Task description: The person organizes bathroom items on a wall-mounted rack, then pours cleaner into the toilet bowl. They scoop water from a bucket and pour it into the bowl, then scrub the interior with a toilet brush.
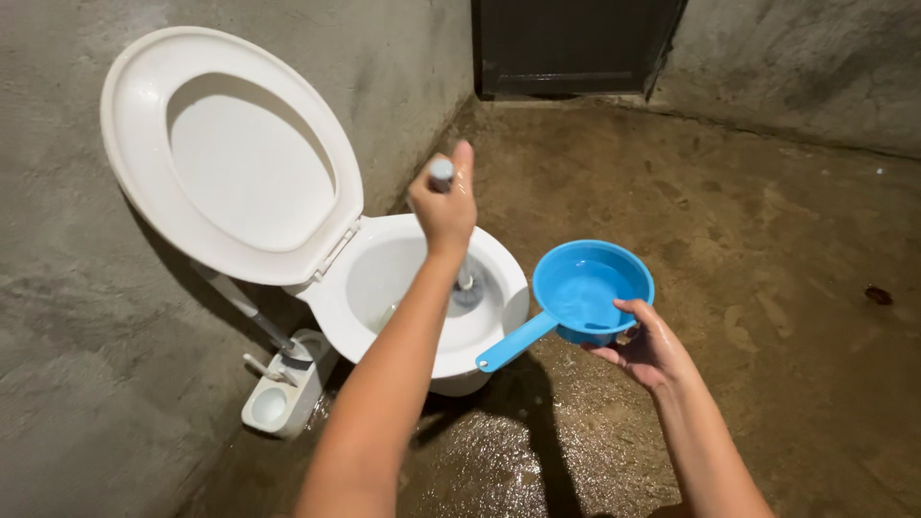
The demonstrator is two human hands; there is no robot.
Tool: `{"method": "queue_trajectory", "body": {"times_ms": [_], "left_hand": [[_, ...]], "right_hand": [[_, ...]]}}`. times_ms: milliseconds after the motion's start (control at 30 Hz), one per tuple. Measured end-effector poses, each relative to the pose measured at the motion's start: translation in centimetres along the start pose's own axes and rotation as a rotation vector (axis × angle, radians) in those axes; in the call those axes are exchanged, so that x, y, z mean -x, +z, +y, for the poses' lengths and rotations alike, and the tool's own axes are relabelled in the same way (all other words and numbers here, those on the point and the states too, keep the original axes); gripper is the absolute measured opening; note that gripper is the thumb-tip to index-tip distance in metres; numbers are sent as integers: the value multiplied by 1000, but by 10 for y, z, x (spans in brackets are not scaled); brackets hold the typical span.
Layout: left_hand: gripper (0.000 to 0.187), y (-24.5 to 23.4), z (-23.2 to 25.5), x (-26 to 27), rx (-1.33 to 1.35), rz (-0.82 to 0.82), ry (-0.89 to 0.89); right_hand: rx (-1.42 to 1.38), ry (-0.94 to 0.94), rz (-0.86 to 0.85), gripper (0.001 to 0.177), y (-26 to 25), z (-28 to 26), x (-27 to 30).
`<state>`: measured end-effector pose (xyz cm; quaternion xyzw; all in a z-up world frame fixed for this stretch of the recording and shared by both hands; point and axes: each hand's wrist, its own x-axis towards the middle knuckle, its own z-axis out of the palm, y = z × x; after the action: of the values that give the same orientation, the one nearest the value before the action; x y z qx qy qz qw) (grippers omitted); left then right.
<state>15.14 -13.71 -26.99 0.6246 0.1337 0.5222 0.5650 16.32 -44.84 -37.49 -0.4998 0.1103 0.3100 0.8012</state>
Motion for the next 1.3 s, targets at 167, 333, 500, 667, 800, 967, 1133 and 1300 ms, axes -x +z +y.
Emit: {"method": "queue_trajectory", "body": {"times_ms": [167, 333, 500, 667, 800, 967, 1133, 1300], "left_hand": [[42, 9, 4, 6, -176, -57, 42], [44, 19, 5, 12, -141, -131, -9], [46, 26, 8, 23, -131, -153, 101], [46, 23, 11, 46, -174, -270, 97], [44, 20, 15, 44, -195, -271, 120], [50, 24, 28, 18, -80, -219, -5], [50, 15, 38, 11, -114, -175, -19], [50, 6, 44, 18, -72, -191, -42]], "right_hand": [[22, -8, -11, 90, 6, 2, 4], [46, 10, -15, 85, 10, 7, 7], [65, 7, -3, 80, 11, 9, 5], [67, 1, -58, 80, 15, 4, 12], [327, 0, 31, 87, 43, -6, 24], [359, 18, 25, 87, 67, -7, 30], [350, 14, 39, 90, 78, -2, 23], [364, -2, 47, 91, 76, -1, 18]]}}
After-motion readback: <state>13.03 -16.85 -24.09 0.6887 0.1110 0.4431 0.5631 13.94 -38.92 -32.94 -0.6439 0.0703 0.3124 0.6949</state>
